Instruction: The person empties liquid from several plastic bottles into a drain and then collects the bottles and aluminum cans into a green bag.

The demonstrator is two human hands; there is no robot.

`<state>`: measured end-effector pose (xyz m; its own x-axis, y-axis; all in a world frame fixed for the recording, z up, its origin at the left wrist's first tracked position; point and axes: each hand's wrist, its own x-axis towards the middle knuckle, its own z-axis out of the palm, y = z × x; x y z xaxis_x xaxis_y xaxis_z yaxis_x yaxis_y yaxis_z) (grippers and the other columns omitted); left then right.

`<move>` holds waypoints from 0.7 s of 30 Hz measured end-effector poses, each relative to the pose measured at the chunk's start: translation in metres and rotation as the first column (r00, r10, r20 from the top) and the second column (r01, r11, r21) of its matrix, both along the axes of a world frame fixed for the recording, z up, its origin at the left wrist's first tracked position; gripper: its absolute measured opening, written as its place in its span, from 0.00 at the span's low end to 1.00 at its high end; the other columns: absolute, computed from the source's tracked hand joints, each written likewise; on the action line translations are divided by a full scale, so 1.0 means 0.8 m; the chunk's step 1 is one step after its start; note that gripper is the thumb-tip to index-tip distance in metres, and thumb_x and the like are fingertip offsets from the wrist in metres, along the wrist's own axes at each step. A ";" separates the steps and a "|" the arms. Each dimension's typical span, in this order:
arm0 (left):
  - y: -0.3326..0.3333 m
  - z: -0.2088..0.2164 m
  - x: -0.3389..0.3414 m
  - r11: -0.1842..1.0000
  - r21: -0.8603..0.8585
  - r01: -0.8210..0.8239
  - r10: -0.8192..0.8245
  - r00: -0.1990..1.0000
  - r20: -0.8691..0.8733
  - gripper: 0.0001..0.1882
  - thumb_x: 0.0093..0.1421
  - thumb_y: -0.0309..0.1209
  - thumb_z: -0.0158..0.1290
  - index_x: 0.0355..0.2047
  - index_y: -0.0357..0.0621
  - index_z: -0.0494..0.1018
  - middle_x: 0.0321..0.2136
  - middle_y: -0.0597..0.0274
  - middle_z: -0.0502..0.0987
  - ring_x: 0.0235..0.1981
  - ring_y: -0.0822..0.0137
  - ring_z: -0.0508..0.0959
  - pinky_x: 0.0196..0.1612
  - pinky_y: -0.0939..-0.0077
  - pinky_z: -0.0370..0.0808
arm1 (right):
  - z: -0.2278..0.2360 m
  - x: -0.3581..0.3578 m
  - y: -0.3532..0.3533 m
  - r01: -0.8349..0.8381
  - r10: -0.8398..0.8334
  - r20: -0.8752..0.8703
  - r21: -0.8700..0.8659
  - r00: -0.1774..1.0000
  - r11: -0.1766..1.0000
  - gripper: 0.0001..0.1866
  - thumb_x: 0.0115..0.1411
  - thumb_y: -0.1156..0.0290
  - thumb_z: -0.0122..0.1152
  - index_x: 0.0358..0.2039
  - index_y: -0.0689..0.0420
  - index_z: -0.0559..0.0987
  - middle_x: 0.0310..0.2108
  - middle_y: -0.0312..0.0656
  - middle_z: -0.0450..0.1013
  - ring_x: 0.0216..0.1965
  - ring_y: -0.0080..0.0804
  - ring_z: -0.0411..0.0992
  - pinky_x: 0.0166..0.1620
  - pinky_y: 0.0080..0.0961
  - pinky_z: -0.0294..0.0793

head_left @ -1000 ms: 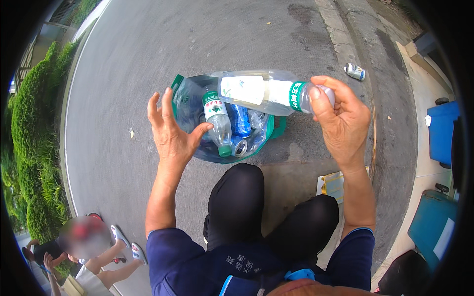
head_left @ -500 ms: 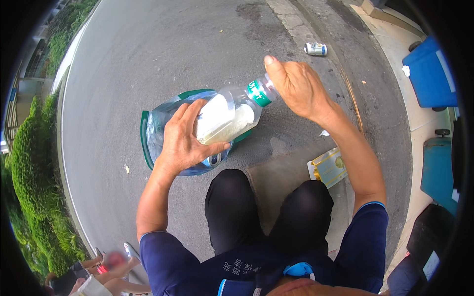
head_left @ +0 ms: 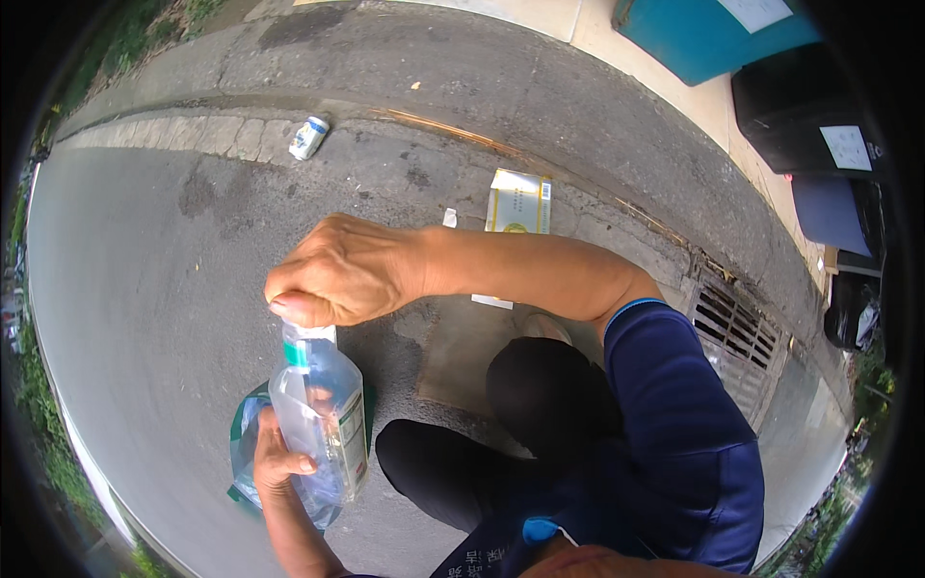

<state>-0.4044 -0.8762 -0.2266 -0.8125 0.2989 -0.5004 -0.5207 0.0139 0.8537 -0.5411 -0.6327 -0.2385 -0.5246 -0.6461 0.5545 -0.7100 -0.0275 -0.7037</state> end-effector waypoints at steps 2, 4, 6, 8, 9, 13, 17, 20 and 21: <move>0.006 -0.011 -0.013 0.996 0.090 -0.020 0.009 0.993 0.117 0.43 0.24 0.41 0.67 0.42 0.27 0.70 0.30 0.57 0.77 0.31 0.67 0.76 0.37 0.79 0.71 | -0.019 -0.002 0.033 -0.063 0.072 0.145 -0.066 0.987 0.996 0.09 0.61 0.70 0.46 0.35 0.60 0.73 0.32 0.47 0.71 0.33 0.39 0.72 0.35 0.31 0.71; 0.006 -0.028 -0.027 0.985 0.164 0.061 -0.090 0.981 0.174 0.42 0.26 0.42 0.66 0.41 0.26 0.71 0.30 0.55 0.77 0.31 0.66 0.76 0.37 0.78 0.71 | -0.029 0.002 0.073 -0.138 0.128 0.237 0.025 0.963 0.990 0.13 0.61 0.75 0.44 0.46 0.60 0.69 0.44 0.46 0.69 0.45 0.37 0.69 0.47 0.30 0.70; 0.012 -0.053 -0.046 0.951 0.197 0.239 -0.271 0.950 0.155 0.39 0.29 0.42 0.64 0.41 0.27 0.71 0.31 0.55 0.77 0.31 0.65 0.76 0.37 0.77 0.71 | -0.033 0.014 0.112 0.160 -0.155 0.326 0.013 0.932 0.987 0.13 0.63 0.73 0.42 0.46 0.60 0.69 0.43 0.45 0.69 0.43 0.34 0.70 0.46 0.29 0.70; 0.037 -0.079 -0.069 0.933 0.177 0.313 -0.341 0.925 0.166 0.36 0.33 0.41 0.63 0.41 0.28 0.71 0.31 0.55 0.77 0.31 0.66 0.76 0.37 0.77 0.71 | -0.077 0.022 0.160 0.476 -0.160 0.805 -0.166 0.571 0.863 0.16 0.66 0.67 0.34 0.47 0.61 0.68 0.43 0.45 0.68 0.42 0.32 0.70 0.45 0.29 0.71; 0.055 -0.087 -0.079 0.944 0.152 0.292 -0.318 0.929 0.189 0.34 0.36 0.40 0.62 0.41 0.28 0.71 0.31 0.55 0.77 0.31 0.66 0.76 0.37 0.77 0.71 | -0.115 0.036 0.181 0.502 -0.117 0.880 -0.149 0.461 0.852 0.16 0.66 0.66 0.37 0.47 0.62 0.67 0.42 0.46 0.69 0.41 0.33 0.70 0.42 0.30 0.71; 0.164 -0.127 -0.120 0.914 -0.132 0.383 -0.370 0.922 0.111 0.31 0.44 0.46 0.62 0.41 0.31 0.73 0.29 0.54 0.77 0.30 0.68 0.76 0.35 0.77 0.72 | -0.210 0.139 0.172 0.473 0.233 0.969 -0.169 -0.079 0.864 0.30 0.63 0.45 0.36 0.52 0.59 0.65 0.45 0.46 0.68 0.45 0.38 0.69 0.44 0.34 0.69; 0.298 -0.237 -0.122 0.874 -0.321 0.365 -0.360 0.930 0.077 0.34 0.49 0.55 0.56 0.40 0.31 0.72 0.34 0.45 0.76 0.36 0.54 0.76 0.42 0.65 0.72 | -0.218 0.141 0.170 0.759 0.125 0.968 0.086 -0.216 0.645 0.31 0.58 0.44 0.47 0.52 0.58 0.65 0.41 0.41 0.69 0.40 0.36 0.70 0.42 0.36 0.70; 0.351 -0.299 -0.132 0.917 0.107 0.385 -0.397 0.910 0.119 0.37 0.49 0.56 0.56 0.45 0.32 0.68 0.37 0.45 0.75 0.40 0.50 0.74 0.45 0.63 0.70 | -0.260 0.132 0.263 0.851 0.195 0.955 0.092 -0.222 0.517 0.26 0.53 0.49 0.52 0.45 0.56 0.71 0.37 0.41 0.72 0.37 0.38 0.71 0.44 0.35 0.72; 0.356 -0.318 -0.125 0.935 -0.160 0.316 -0.331 0.941 -0.078 0.38 0.49 0.56 0.55 0.46 0.32 0.67 0.37 0.45 0.74 0.41 0.50 0.73 0.45 0.62 0.70 | -0.265 0.126 0.291 0.883 0.229 0.945 0.107 -0.233 0.457 0.27 0.52 0.49 0.52 0.44 0.57 0.71 0.37 0.41 0.72 0.37 0.38 0.71 0.43 0.37 0.72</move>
